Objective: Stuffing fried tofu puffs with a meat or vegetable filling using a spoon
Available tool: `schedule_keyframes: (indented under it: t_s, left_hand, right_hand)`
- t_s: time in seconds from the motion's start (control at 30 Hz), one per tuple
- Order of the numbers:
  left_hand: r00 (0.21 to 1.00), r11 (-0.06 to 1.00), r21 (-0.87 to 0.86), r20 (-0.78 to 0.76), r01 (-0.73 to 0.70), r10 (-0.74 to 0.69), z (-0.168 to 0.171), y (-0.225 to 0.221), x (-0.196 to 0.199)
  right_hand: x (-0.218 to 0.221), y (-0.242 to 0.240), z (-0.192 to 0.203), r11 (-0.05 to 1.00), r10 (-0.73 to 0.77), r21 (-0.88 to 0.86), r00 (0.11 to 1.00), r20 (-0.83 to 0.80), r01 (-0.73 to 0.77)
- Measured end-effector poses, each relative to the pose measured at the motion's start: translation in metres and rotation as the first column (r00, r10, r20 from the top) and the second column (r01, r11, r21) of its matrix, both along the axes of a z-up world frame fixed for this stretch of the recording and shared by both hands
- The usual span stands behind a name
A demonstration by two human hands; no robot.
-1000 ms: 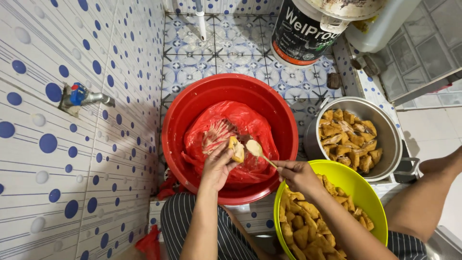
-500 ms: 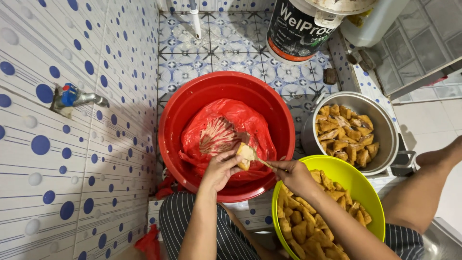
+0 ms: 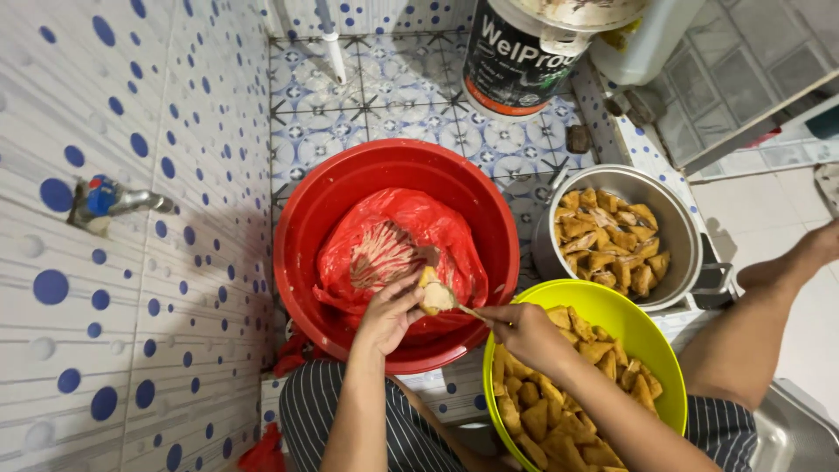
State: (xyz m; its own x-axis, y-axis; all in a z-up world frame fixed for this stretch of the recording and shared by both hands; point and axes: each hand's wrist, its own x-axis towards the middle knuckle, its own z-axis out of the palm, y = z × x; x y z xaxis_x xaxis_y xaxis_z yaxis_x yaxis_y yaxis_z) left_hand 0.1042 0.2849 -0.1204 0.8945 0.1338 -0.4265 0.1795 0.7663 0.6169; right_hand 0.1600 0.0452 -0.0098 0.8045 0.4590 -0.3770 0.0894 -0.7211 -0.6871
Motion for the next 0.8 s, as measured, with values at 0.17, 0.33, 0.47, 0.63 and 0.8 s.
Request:
schedule_keyframes:
  t_s: [0.17, 0.33, 0.47, 0.63, 0.8]
  left_hand:
    - [0.997, 0.998, 0.006, -0.043, 0.058, -0.058, 0.001, 0.001, -0.006]
    - [0.999, 0.998, -0.054, -0.024, 0.045, -0.046, -0.01, 0.005, -0.003]
    - [0.999, 0.988, -0.156, -0.028, 0.015, -0.019, -0.035, 0.012, -0.001]
    - [0.972, 0.937, -0.326, -0.233, -0.122, 0.046, -0.072, 0.016, -0.006]
    - [0.949, 0.943, -0.304, -0.315, -0.135, 0.034, -0.056, -0.002, 0.0]
  right_hand:
    - [0.001, 0.007, 0.019, 0.991, 0.113, -0.086, 0.987, 0.114, -0.104]
    - [0.008, 0.001, 0.031, 0.969, 0.143, -0.235, 0.957, 0.251, -0.083]
    - [0.017, -0.032, 0.009, 0.992, -0.12, -0.007, 0.984, 0.134, 0.122]
    - [0.008, -0.094, -0.011, 0.949, -0.292, 0.071, 0.943, -0.162, 0.306]
    - [-0.017, -0.171, -0.021, 0.804, -0.44, 0.23, 0.809, -0.389, 0.548]
